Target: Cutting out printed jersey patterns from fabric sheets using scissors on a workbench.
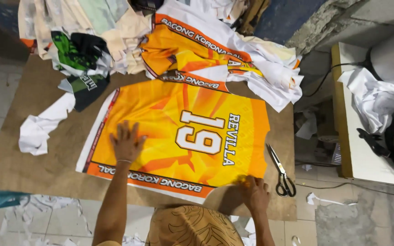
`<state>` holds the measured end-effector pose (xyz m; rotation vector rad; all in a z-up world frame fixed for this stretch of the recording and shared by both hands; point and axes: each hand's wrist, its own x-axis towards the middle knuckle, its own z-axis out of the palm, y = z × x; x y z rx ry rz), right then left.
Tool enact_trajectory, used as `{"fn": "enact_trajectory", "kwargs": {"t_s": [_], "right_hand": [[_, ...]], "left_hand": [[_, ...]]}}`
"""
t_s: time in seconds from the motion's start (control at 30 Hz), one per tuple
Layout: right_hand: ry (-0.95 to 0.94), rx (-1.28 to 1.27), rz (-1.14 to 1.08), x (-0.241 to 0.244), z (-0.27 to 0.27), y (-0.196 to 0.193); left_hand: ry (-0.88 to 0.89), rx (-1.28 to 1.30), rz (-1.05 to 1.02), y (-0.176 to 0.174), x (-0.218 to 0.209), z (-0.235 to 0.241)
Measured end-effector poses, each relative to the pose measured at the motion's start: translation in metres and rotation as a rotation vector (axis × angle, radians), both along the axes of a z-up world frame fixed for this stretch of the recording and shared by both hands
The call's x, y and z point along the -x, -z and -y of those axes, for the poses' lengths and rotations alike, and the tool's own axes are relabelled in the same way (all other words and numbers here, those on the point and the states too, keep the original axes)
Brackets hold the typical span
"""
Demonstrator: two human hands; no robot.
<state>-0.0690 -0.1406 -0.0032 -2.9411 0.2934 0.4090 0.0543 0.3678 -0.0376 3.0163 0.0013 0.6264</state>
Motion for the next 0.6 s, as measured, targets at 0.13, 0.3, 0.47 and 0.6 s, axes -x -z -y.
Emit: {"fn": "enact_trajectory", "kwargs": {"t_s": [0.13, 0.3, 0.47, 0.6], "right_hand": [[0.108, 0.087, 0.054, -0.038, -0.05, -0.011], [-0.182, -0.07, 0.496, -0.066, -0.136, -0.001], [-0.233, -0.252, 0.383, -0.062, -0.206, -0.009], [-0.104, -0.27, 0.243, -0.055, -0.22, -0.04]], "left_hand": [[-0.21, -0.159, -0.003, -0.018, -0.064, -0.085], [-0.119, 0.371, -0.075, -0.086, -0.183, -0.124], [0.001, 0.696, 0.37, -0.039, -0.326, -0.136], [-0.473, 0.73, 0.051, -0.054, -0.353, -0.125]]}}
